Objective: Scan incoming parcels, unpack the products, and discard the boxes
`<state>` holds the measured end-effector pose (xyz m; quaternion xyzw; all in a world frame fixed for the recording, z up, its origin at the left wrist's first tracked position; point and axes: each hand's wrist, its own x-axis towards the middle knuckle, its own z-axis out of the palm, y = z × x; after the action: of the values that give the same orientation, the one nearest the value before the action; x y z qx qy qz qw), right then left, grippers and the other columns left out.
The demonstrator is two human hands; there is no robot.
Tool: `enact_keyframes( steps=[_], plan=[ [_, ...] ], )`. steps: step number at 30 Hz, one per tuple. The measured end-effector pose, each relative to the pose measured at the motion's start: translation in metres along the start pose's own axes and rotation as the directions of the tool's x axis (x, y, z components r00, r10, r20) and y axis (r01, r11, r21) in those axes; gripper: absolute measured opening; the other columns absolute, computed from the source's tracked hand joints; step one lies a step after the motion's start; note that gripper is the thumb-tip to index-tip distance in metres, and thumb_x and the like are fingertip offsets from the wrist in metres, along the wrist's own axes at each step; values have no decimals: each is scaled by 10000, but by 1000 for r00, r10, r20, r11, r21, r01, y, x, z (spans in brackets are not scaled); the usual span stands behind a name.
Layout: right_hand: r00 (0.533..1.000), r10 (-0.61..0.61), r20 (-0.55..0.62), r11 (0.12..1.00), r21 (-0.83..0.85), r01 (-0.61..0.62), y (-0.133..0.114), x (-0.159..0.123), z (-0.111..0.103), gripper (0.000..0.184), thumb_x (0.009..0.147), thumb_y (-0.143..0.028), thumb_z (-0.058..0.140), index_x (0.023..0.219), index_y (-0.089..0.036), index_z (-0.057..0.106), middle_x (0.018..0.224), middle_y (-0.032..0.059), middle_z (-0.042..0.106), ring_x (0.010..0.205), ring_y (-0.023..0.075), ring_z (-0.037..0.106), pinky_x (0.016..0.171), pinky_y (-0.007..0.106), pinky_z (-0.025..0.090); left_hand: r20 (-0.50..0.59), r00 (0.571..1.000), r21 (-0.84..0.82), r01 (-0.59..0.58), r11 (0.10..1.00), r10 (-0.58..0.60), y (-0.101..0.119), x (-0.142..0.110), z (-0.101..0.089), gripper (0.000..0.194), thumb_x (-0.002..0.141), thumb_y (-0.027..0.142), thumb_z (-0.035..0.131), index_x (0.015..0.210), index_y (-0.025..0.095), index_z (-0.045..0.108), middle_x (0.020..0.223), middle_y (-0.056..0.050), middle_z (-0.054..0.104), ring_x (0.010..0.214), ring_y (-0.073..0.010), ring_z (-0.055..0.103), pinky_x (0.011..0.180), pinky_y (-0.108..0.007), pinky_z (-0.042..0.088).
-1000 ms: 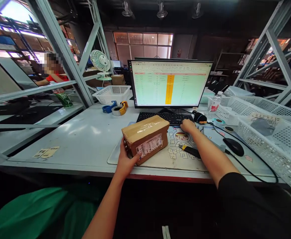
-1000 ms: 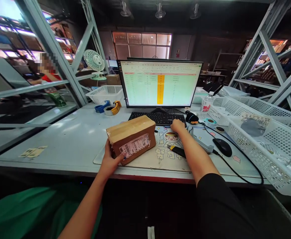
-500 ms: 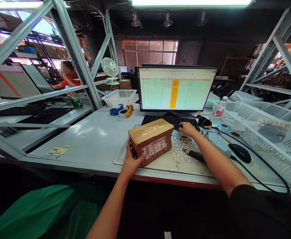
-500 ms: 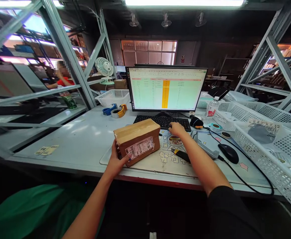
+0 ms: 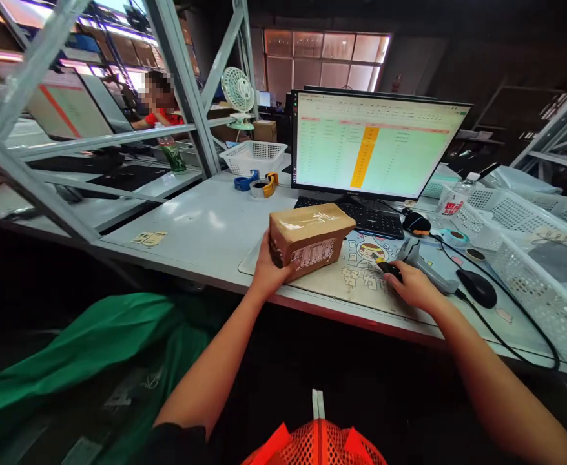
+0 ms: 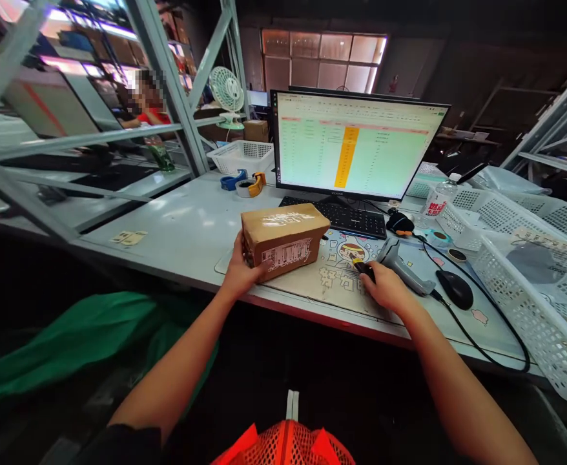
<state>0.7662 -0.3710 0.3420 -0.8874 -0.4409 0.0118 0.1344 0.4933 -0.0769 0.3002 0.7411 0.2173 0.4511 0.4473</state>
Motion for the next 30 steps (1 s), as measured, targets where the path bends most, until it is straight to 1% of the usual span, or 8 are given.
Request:
enact_keyframes(
  steps=[2, 5, 7, 9, 13, 19, 26, 30],
  plan=[
    [998, -7, -67, 982, 187, 20, -14, -5, -15, 486, 1052, -376, 476, 1407, -88, 642, 1080, 177, 776, 949, 302, 752, 891, 414, 578, -37, 988, 257, -133, 957, 147, 34, -4, -9, 1199, 710, 371, 908, 1720, 263, 271, 1589, -172, 478, 1477, -398, 459, 1261, -584, 380],
    [987, -115, -113, 844, 513, 157, -45, -24, -41, 570, 1080, -489, 423, 1522, -158, 564, 915, 61, 720, 669, 200, 684, 652, 340, 569, 42, 950, 637, -264, 724, 310, 90, -15, -18, 1071, 742, 232, 831, 1703, 260, 360, 1532, -176, 504, 1449, -422, 435, 1247, -606, 349],
    [975, -188, -117, 714, 665, 217, -72, -37, -54, 626, 1080, -540, 437, 1599, -197, 500, 909, 29, 684, 592, 162, 642, 553, 306, 539, 111, 943, 766, -283, 578, 315, 116, -21, -17, 1001, 768, 209, 796, 1689, 247, 408, 1531, -191, 507, 1437, -444, 426, 1231, -627, 329],
    [967, -240, -89, 621, 751, 224, -97, -45, -59, 656, 1075, -539, 461, 1650, -223, 452, 899, 11, 663, 558, 144, 627, 511, 288, 522, 170, 943, 815, -298, 497, 286, 129, -25, -11, 978, 778, 208, 781, 1687, 247, 423, 1536, -196, 514, 1419, -450, 434, 1215, -632, 322],
    [972, -228, -57, 588, 788, 184, -131, -45, -49, 667, 1073, -473, 455, 1701, -253, 399, 865, -14, 631, 515, 117, 603, 483, 258, 503, 256, 932, 828, -348, 440, 256, 130, -30, 4, 996, 768, 202, 769, 1697, 258, 414, 1545, -192, 517, 1409, -441, 441, 1214, -618, 304],
    [986, -152, -70, 628, 763, 151, -142, -40, -28, 668, 1056, -422, 437, 1709, -284, 407, 793, -29, 593, 501, 125, 578, 499, 268, 522, 251, 927, 842, -351, 410, 278, 126, -35, 9, 977, 779, 222, 750, 1698, 243, 419, 1527, -201, 522, 1392, -436, 446, 1208, -616, 305],
    [972, -129, -195, 739, 635, 225, -149, -47, -17, 667, 1063, -421, 384, 1700, -232, 441, 854, 51, 697, 634, 194, 652, 715, 374, 613, 243, 928, 844, -346, 410, 282, 126, -38, 10, 953, 799, 241, 750, 1696, 250, 428, 1518, -195, 531, 1384, -433, 447, 1217, -618, 294],
    [975, -98, -198, 810, 553, 194, -157, -51, -18, 674, 1064, -408, 361, 1709, -222, 426, 874, 70, 735, 672, 228, 686, 803, 422, 613, 254, 927, 844, -352, 404, 277, 126, -39, 11, 935, 813, 224, 729, 1697, 248, 425, 1522, -190, 525, 1384, -421, 450, 1215, -607, 298]
  ],
)
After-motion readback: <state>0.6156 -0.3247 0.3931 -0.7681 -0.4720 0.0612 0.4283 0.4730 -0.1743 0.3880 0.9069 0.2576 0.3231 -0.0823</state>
